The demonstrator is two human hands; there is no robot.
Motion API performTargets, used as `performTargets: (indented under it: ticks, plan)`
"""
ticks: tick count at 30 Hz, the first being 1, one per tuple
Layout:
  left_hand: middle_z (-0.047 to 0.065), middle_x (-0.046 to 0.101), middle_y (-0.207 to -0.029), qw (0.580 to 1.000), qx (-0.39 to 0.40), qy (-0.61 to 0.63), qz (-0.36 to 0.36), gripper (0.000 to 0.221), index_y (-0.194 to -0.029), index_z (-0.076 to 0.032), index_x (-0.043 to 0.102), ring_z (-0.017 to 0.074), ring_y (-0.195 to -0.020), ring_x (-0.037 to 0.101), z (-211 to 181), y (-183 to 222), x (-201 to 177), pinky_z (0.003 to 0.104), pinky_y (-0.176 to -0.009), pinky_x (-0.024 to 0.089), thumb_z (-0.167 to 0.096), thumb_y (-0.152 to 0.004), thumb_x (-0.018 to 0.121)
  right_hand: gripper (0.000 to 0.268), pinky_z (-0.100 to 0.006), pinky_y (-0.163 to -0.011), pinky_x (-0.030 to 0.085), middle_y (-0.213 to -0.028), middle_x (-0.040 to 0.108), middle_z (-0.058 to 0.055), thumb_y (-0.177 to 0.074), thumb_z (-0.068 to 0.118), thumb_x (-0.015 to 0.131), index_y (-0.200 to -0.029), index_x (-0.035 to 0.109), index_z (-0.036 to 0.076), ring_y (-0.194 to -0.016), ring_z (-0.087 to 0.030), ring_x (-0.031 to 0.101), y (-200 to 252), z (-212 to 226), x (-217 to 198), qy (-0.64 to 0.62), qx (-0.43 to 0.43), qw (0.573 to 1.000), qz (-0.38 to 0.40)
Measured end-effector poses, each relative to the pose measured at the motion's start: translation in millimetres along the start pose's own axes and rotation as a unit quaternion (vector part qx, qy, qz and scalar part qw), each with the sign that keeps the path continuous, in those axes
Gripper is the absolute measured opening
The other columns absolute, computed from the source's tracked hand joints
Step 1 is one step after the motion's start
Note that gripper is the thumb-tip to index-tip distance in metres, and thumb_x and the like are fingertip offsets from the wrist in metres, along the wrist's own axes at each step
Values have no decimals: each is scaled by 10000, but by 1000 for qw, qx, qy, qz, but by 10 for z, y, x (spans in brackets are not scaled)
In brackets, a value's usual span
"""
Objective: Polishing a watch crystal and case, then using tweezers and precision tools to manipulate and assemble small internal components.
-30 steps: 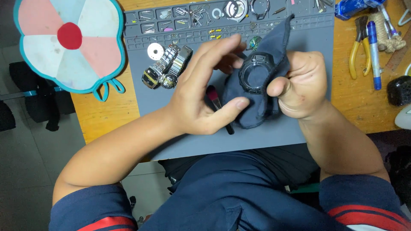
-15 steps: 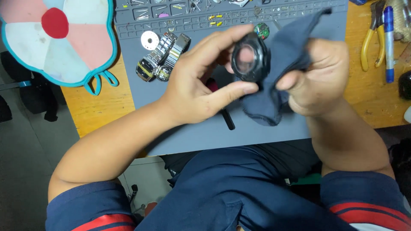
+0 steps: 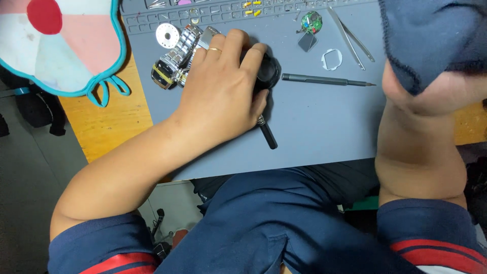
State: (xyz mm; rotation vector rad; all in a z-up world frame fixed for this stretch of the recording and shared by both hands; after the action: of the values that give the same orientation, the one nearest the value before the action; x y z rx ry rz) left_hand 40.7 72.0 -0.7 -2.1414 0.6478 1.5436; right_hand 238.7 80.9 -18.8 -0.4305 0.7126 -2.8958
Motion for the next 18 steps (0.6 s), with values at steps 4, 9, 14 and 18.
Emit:
performTargets:
  ticks: [4,9,14,18]
  plan:
    - [118,389,-897,1000,2,-21,7,517,-1034,-47,468,298,-756,401,5,3,50,388,-575,348,-336,-628,603,293,-375,-989,76,-1200,216,0,-939,130,142,-1209,254,114,-1132,-129,155,772,-379,-1415,92,-61,992,-54]
    - [151,358,-854,986,44,151,-54,408,-1074,-5,387,325,-703,408,-92,-8,-217,408,-577,372,-243,-805,580,598,-445,-1094,143,-1240,308,-45,-812,517,181,-1228,366,129,-1218,-220,233,-59,58,186,7,-32,999,11]
    - [74,404,-941,891,71,448,-25,506,-1114,-31,285,185,-856,424,-119,23,-356,273,-771,383,-318,-794,550,327,-393,-1095,245,-1215,336,-130,-878,132,343,-1199,293,99,-1177,-238,322,162,-86,381,67,83,992,68]
    - [88,383,-755,880,92,447,-131,158,-782,4,398,217,-693,402,-107,52,-673,297,-652,345,-141,-839,424,181,-321,-811,415,-925,523,-167,-779,-9,435,-933,497,-82,-862,-235,510,-126,117,1057,275,143,933,181]
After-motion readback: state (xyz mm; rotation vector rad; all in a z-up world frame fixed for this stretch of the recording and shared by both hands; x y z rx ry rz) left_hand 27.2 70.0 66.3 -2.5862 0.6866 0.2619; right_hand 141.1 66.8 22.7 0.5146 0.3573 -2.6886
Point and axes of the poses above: each hand's wrist, its own y-axis away from the middle knuckle, its own x-axis out of the palm, z = x × y, the point moved 9 cm from there along -y, towards the middle knuckle
